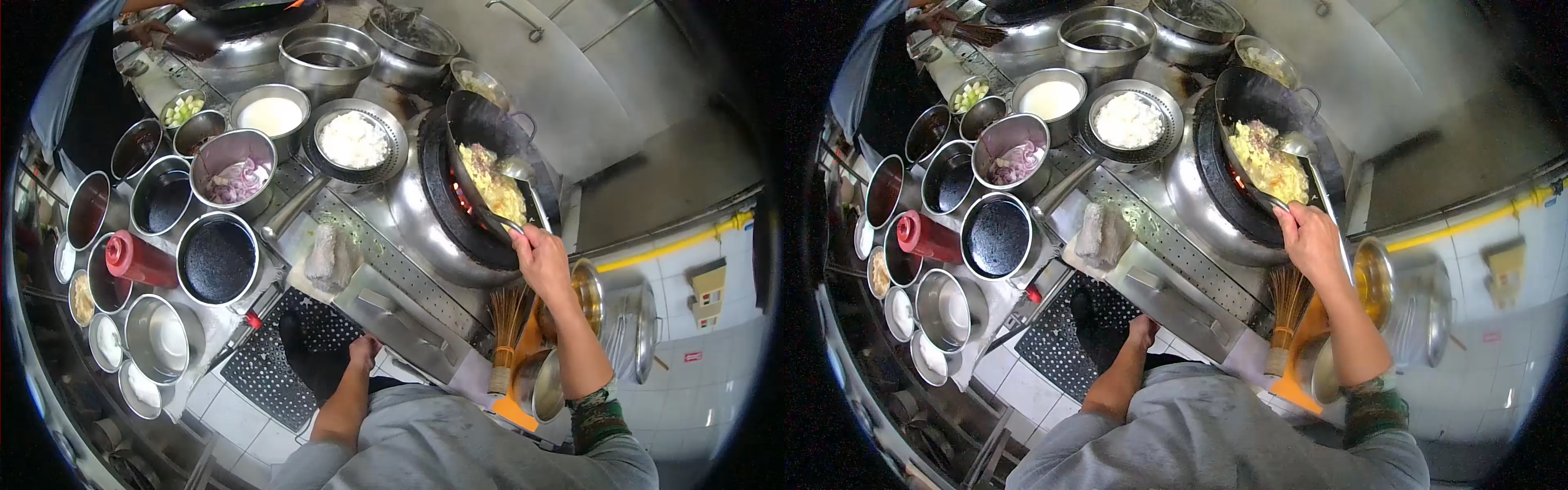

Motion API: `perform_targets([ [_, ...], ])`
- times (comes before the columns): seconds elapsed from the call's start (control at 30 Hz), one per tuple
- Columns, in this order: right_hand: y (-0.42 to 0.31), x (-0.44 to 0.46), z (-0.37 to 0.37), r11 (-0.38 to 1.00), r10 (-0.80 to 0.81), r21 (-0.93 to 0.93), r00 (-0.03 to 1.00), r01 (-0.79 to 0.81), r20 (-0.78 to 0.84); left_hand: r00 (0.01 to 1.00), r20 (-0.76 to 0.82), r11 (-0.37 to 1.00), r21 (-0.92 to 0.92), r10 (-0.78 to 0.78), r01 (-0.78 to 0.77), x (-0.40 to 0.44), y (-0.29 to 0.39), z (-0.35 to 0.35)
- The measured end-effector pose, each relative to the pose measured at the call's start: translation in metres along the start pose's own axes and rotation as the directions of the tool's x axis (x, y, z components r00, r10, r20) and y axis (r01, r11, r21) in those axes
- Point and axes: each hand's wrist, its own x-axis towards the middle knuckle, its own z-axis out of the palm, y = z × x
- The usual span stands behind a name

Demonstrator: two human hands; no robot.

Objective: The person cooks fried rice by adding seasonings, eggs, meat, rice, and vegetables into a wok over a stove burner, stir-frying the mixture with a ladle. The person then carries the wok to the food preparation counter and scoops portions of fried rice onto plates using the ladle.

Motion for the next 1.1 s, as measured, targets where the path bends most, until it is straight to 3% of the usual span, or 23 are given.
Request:
perform_targets([
  [0.37,0.0,-0.01,0.009,0.998,-0.055,-0.028,0.998,0.056,0.021,1.0,0.019,0.999,0.036,0.008,-0.009,0.003,0.002,-0.003],
  [0.4,-0.006,-0.01,0.006,0.999,-0.032,-0.01,0.989,0.034,0.143,0.996,0.076,0.985,0.172,-0.034,0.02,0.007,0.002,-0.011],
  [0.43,0.005,-0.013,0.01,0.987,-0.157,0.065,0.978,0.15,0.136,0.988,0.131,0.948,0.316,-0.083,0.037,0.013,0.003,-0.021],
  [0.47,0.014,-0.02,0.0,0.983,-0.17,0.081,0.984,0.165,0.06,0.933,0.357,0.559,0.764,0.05,-0.322,0.034,-0.005,-0.05],
  [0.5,0.024,-0.027,-0.01,0.977,-0.187,0.097,0.982,0.188,-0.017,0.805,0.593,-0.081,0.804,0.023,-0.589,0.054,-0.005,-0.065],
  [0.53,0.041,-0.041,-0.022,0.996,-0.084,-0.008,0.996,0.083,-0.015,0.853,0.513,-0.223,0.824,-0.093,-0.52,-0.037,0.046,-0.026],
  [0.57,0.064,-0.059,-0.022,0.998,-0.061,-0.001,0.997,0.061,-0.051,0.883,0.422,-0.374,0.8,-0.207,-0.47,-0.144,0.107,0.024],
  [0.63,0.111,-0.095,0.0,0.89,0.394,-0.279,0.916,-0.36,0.073,0.785,0.495,-0.366,0.699,-0.373,-0.615,-0.189,0.134,0.035],
  [0.67,0.127,-0.103,0.007,0.881,0.425,-0.259,0.903,-0.395,0.067,0.751,0.605,-0.339,0.671,-0.264,-0.66,-0.24,0.151,0.067],
  [0.7,0.141,-0.105,0.013,0.903,0.428,-0.081,0.9,-0.421,0.086,0.698,0.701,-0.314,0.637,-0.144,-0.704,-0.28,0.162,0.117],
  [0.73,0.152,-0.108,0.013,0.897,0.422,0.103,0.902,-0.431,0.098,0.348,0.92,-0.281,0.388,0.181,-0.878,-0.292,0.158,0.148],
  [0.77,0.157,-0.113,0.006,0.886,0.437,0.131,0.895,-0.445,0.089,0.093,0.952,-0.494,0.234,0.292,-0.837,-0.309,0.164,0.193],
  [0.83,0.157,-0.123,-0.022,0.908,0.351,0.226,0.935,-0.352,0.046,-0.189,0.945,-0.691,0.05,0.265,-0.721,-0.301,0.167,0.263],
  [0.87,0.157,-0.132,-0.039,0.871,0.35,0.34,0.934,-0.354,0.075,-0.192,0.95,-0.701,0.038,0.247,-0.712,-0.285,0.163,0.274],
  [0.9,0.163,-0.144,-0.058,0.863,0.358,0.354,0.931,-0.359,0.071,-0.099,0.98,-0.66,0.038,0.17,-0.75,-0.265,0.159,0.281],
  [0.93,0.173,-0.155,-0.076,0.833,0.292,0.431,0.938,-0.346,0.188,-0.01,0.996,-0.618,0.046,0.087,-0.785,-0.257,0.156,0.286],
  [0.97,0.181,-0.156,-0.089,0.796,0.211,0.506,0.936,-0.332,0.282,-0.023,0.997,-0.63,0.028,0.072,-0.776,-0.264,0.156,0.285],
  [1.0,0.184,-0.154,-0.096,0.786,0.223,0.521,0.939,-0.333,0.263,-0.063,0.992,-0.625,0.021,0.113,-0.781,-0.277,0.155,0.277],
  [1.03,0.187,-0.152,-0.099,0.777,0.203,0.504,0.908,-0.377,0.367,-0.1,0.984,-0.617,0.012,0.146,-0.787,-0.289,0.156,0.274],
  [1.1,0.179,-0.147,-0.095,0.727,0.233,0.475,0.829,-0.496,0.509,-0.06,0.991,-0.625,0.027,0.117,-0.78,-0.302,0.152,0.272],
])
